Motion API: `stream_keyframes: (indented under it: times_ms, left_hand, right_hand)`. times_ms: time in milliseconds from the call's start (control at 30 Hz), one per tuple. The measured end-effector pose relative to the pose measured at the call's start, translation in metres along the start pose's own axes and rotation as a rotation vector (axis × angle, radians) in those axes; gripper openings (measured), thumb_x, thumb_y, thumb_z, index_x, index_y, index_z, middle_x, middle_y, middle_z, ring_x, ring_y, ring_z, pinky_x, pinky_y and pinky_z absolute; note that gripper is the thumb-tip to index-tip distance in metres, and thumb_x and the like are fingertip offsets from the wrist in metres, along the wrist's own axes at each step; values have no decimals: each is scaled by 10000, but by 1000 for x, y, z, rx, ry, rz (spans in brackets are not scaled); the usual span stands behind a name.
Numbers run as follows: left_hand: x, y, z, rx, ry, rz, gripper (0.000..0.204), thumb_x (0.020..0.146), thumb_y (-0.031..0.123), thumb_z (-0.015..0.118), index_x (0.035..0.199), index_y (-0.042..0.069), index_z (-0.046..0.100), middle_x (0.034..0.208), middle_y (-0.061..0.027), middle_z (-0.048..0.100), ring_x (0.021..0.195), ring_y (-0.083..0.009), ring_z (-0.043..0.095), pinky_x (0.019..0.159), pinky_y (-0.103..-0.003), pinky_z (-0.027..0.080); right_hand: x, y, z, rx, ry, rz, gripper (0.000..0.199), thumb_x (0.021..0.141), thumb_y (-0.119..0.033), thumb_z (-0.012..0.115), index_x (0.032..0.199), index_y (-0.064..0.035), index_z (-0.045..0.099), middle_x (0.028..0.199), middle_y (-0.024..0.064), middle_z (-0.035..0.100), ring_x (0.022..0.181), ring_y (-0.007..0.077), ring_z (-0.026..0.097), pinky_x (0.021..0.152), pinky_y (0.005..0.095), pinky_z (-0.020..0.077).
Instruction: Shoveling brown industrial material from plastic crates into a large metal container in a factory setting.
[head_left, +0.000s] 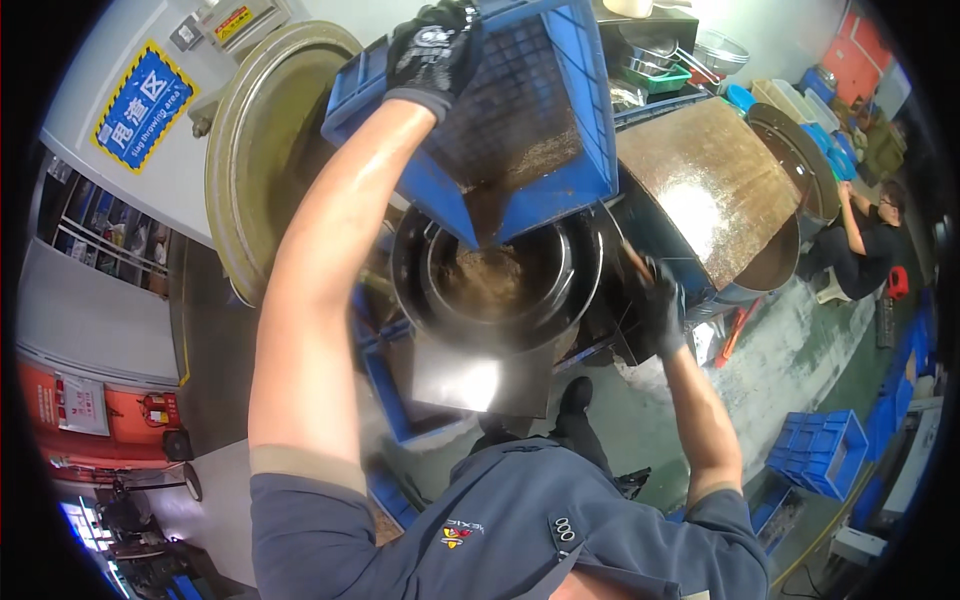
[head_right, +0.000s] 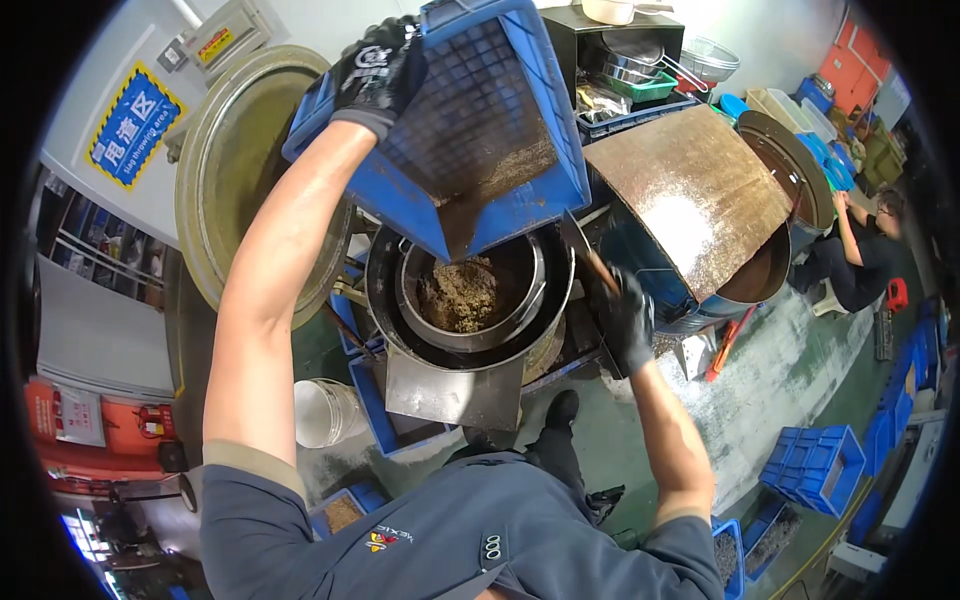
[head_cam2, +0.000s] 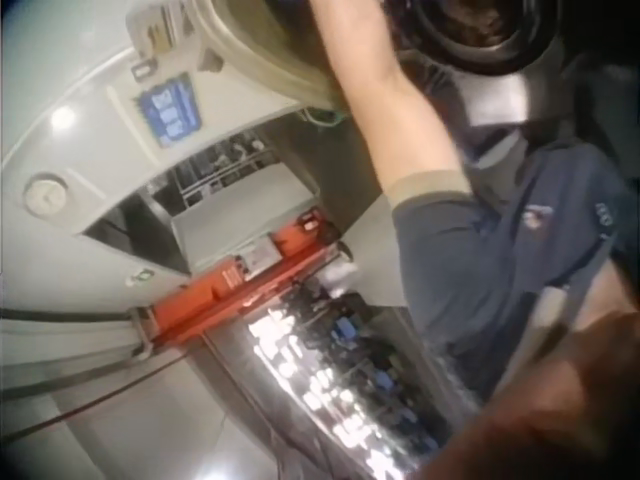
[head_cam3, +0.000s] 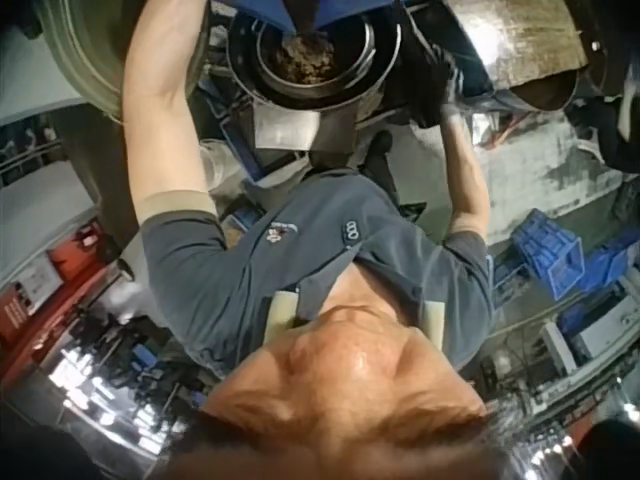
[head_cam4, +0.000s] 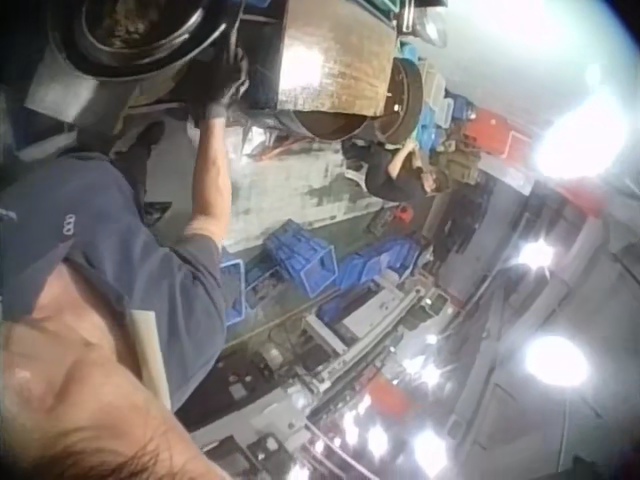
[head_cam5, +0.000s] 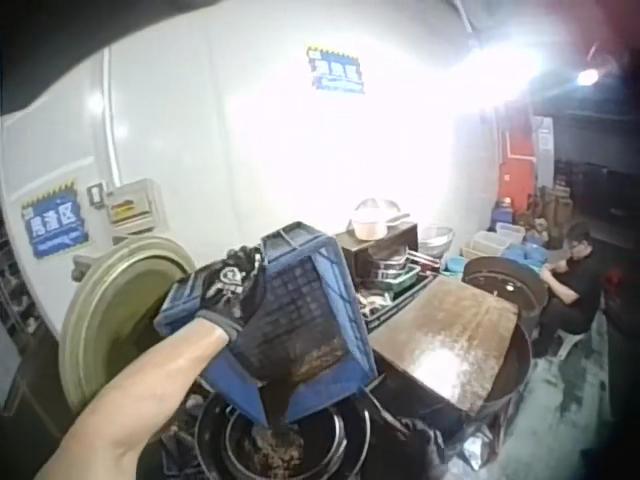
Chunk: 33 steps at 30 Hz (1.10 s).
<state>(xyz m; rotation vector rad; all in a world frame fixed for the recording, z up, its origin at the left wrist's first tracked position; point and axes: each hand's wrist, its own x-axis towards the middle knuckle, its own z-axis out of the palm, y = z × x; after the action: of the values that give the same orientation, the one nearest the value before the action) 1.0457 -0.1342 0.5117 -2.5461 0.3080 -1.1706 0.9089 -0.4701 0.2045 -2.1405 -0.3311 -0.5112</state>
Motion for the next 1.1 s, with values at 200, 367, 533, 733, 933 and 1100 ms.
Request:
stream_keyframes:
  times_ms: [200,367,533,733,933,1100]
  left_hand:
    - [-4,1,26,-76,59,-146,221,922,210,429,899,86,611,825,-142,638,773,-284,632,704,-403,492]
    - [-15,-7,21,80,116,-62,163,892,174,436,888,96,579,772,-112,605,720,-247,617,635,-380,481]
    - [-20,2,29,-214,346,-122,156,886,179,453,877,89,580,772,-117,608,736,-255,629,636,-384,493]
    - [-20,0,1,-2,84,-43,190,899,165,447,901,50,600,754,-146,619,721,-275,641,639,-393,505]
    - [-23,9,-14,-194,-24,-74,207,909,172,447,935,45,609,822,-162,643,778,-304,645,672,-415,504]
    - [-28,5,-7,-160,22,-121,249,938,213,433,961,43,613,836,-165,652,776,-311,647,675,-433,496]
  right_hand:
    - [148,-29,15,-372,-334,394,320,831,-383,676,842,-71,741,688,160,666,637,263,653,626,395,496]
    - [205,-48,32,-338,-460,507,395,713,-420,782,728,-32,710,603,98,625,569,199,607,574,377,472]
    - [242,62,40,-442,-816,313,384,733,-86,683,1048,-299,738,804,49,716,682,158,667,654,305,520]
    - [245,42,55,-275,-713,423,381,639,-396,851,683,-57,683,581,18,574,502,110,502,486,273,398]
    - [216,66,69,171,-655,578,180,842,-154,653,723,-21,677,628,52,617,533,145,549,498,299,435]
    - [228,6,27,-215,-591,156,250,717,-296,797,713,-55,729,572,55,590,509,125,560,492,283,452]
